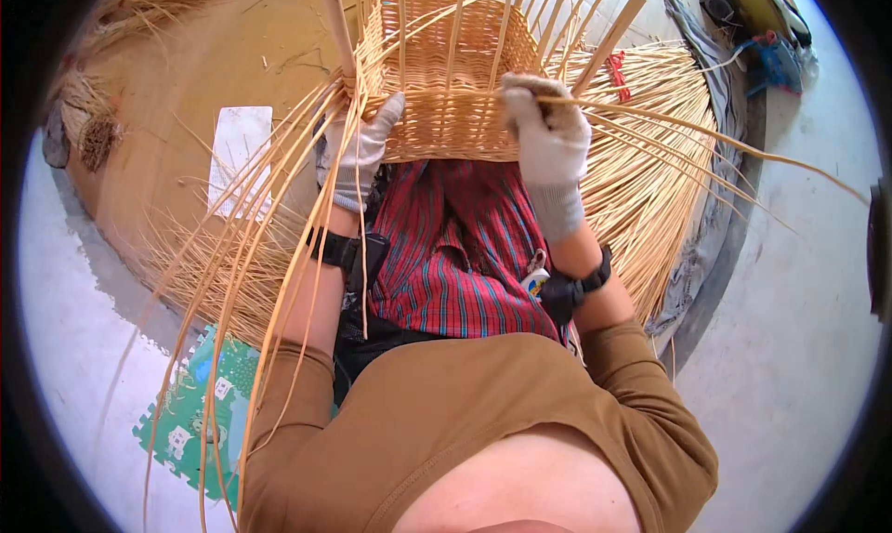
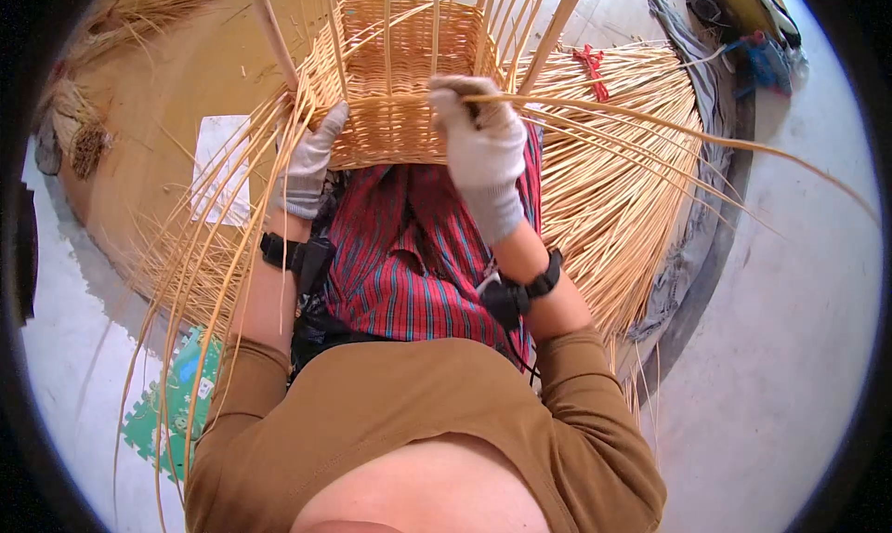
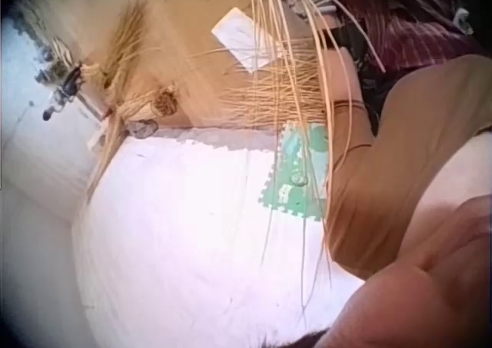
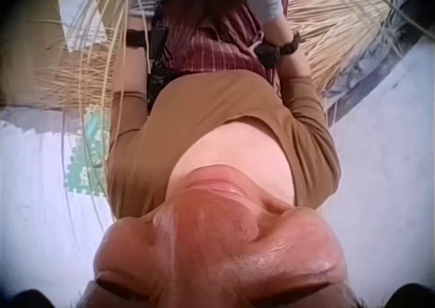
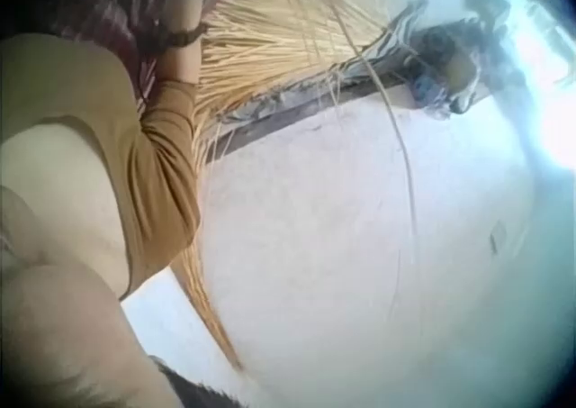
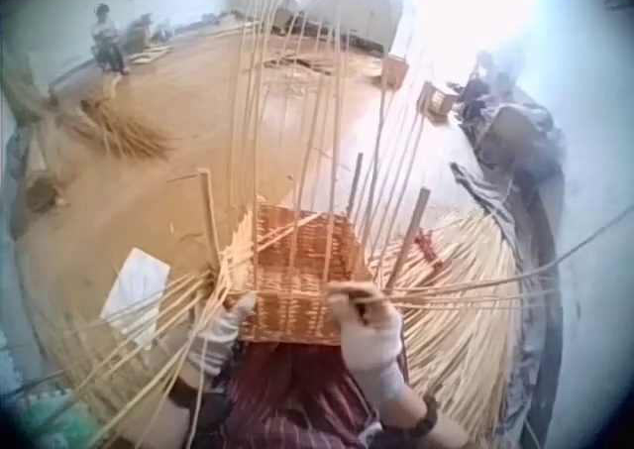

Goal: Weaving a straw or wicker basket using vertical support stakes.

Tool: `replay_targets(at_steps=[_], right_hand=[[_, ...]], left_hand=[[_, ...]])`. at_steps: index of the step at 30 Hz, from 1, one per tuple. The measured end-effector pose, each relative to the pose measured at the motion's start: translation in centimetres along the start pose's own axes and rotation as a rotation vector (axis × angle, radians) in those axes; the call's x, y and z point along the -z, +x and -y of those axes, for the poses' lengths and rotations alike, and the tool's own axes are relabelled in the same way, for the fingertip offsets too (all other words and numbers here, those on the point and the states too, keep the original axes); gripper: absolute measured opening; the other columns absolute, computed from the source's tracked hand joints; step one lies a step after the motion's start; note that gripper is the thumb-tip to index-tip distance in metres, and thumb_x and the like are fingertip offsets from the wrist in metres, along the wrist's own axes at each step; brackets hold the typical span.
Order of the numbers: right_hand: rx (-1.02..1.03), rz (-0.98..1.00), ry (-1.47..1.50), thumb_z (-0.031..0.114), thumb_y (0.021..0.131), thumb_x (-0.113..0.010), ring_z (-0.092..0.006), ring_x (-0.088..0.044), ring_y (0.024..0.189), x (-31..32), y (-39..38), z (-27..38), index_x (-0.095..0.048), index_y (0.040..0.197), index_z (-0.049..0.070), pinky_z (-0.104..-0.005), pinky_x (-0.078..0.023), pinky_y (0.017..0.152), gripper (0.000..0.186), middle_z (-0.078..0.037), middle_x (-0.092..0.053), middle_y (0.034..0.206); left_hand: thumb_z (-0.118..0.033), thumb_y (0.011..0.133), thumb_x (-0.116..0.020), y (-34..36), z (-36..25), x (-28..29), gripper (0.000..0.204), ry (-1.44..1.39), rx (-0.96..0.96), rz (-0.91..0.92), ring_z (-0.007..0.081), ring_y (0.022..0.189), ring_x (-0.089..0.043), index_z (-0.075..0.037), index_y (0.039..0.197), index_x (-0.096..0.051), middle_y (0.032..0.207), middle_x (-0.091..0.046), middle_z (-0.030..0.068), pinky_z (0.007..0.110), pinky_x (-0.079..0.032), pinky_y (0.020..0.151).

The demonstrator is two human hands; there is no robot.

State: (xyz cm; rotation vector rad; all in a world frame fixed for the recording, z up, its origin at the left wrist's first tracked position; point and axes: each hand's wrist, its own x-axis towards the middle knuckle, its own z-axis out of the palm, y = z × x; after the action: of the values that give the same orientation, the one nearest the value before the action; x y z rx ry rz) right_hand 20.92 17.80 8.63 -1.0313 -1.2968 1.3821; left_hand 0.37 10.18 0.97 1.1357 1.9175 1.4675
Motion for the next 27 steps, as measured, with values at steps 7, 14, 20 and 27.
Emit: replay_targets(at_steps=[7,14,20,27], right_hand=[[0.859,0.233,-1.009,0.018,0.092,-0.069,-0.0390,-0.064,0.115,-11.6,11.6,4.3,-0.010,0.166,0.024,-0.0424,-0.056,0.094,0.095,-0.024,-0.043,0.155],[0.899,0.004,-0.466,0.008,0.105,-0.053,-0.0154,-0.069,0.069,-3.2,7.1,-0.6,-0.065,0.114,0.007,-0.0267,-0.057,0.061,0.015,-0.010,-0.072,0.090],[0.086,-0.108,0.069,0.010,0.106,-0.054,-0.0147,-0.070,0.068,3.3,2.8,-3.4,-0.052,0.121,0.006,-0.0207,-0.049,0.044,0.015,-0.014,-0.074,0.093],[0.054,-0.047,0.028,0.008,0.103,-0.059,-0.0120,-0.067,0.068,2.9,3.0,-2.5,-0.057,0.115,0.010,-0.0220,-0.050,0.049,0.012,-0.013,-0.075,0.101]], left_hand=[[-0.047,0.096,-0.071,-0.1,2.2,-2.1,0.064,-0.442,0.210,-0.021,0.0198,0.112,-0.064,0.002,0.135,-0.061,0.124,-0.069,0.0097,0.034,-0.052,0.095],[-0.015,0.090,-0.079,0.6,2.4,-1.4,0.043,-0.570,0.204,-0.071,0.0219,0.099,-0.068,0.001,0.126,-0.063,0.111,-0.071,0.0109,0.036,-0.057,0.089],[-0.011,0.102,-0.061,-5.1,-2.3,-2.0,0.030,-0.137,0.059,-0.350,0.0205,0.105,-0.062,0.005,0.128,-0.062,0.122,-0.067,0.0130,0.033,-0.051,0.094],[-0.017,0.102,-0.065,0.9,-6.6,-4.9,0.016,-0.144,0.104,0.135,0.0125,0.089,-0.069,-0.004,0.111,-0.060,0.109,-0.066,0.0076,0.028,-0.056,0.066]])
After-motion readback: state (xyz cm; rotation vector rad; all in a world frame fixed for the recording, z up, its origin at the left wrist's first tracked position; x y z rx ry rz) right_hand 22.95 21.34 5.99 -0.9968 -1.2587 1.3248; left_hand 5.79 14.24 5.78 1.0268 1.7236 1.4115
